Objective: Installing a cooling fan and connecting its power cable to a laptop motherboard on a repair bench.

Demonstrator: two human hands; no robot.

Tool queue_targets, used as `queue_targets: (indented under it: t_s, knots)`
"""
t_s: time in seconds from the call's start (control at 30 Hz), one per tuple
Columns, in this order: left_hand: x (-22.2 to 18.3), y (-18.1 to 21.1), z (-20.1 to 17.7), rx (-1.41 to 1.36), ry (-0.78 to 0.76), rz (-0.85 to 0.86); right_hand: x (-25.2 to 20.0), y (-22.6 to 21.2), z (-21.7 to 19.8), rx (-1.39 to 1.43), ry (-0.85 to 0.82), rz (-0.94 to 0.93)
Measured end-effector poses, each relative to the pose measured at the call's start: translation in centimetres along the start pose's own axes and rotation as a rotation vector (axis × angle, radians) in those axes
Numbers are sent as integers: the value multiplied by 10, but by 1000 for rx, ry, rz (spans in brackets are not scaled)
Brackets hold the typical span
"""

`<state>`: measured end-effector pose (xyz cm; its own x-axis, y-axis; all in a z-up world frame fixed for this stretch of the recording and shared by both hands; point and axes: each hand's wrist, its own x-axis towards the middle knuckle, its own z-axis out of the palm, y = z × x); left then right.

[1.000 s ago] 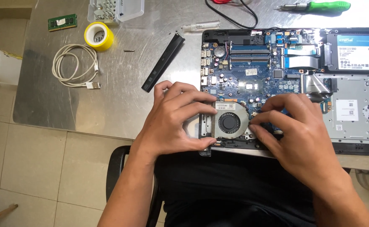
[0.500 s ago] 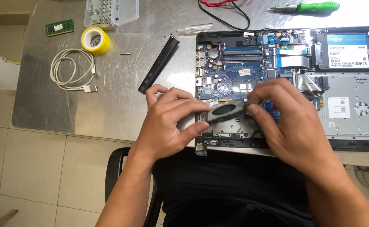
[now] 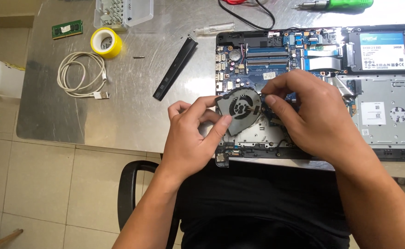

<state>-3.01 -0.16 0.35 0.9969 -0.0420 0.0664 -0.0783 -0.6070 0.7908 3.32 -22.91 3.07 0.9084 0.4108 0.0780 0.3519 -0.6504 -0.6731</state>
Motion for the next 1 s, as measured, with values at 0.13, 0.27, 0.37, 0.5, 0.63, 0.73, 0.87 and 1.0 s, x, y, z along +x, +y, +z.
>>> queue_targets:
  t_s: [0.13, 0.27, 0.37, 0.5, 0.63, 0.73, 0.87, 1.0]
  knots:
    - [-2, 11, -5, -46, -42, -157, -8, -10, -6, -12, -3, 13]
    - [-6, 30, -8, -120, -48, -283, -23, -17, -6, 21, -19, 94]
    - [-11, 35, -5, -125, -56, -385, -36, -20, 4, 32, -37, 154]
    - [-15, 41, -2, -137, -63, -491, -51, -11, 22, -79, -7, 41]
    - [-18, 38, 0, -139, -46, -464, -57, -7, 36, -131, 93, -77]
    - [-18, 38, -1, -148, -46, -486, -58, -7, 40, -170, 139, -116]
    - [-18, 37, 0, -127, -45, -435, -57, -8, 39, -182, 155, -153]
    - [-17, 30, 4, 41, 116, -10, -55, -13, 28, -121, 142, -92]
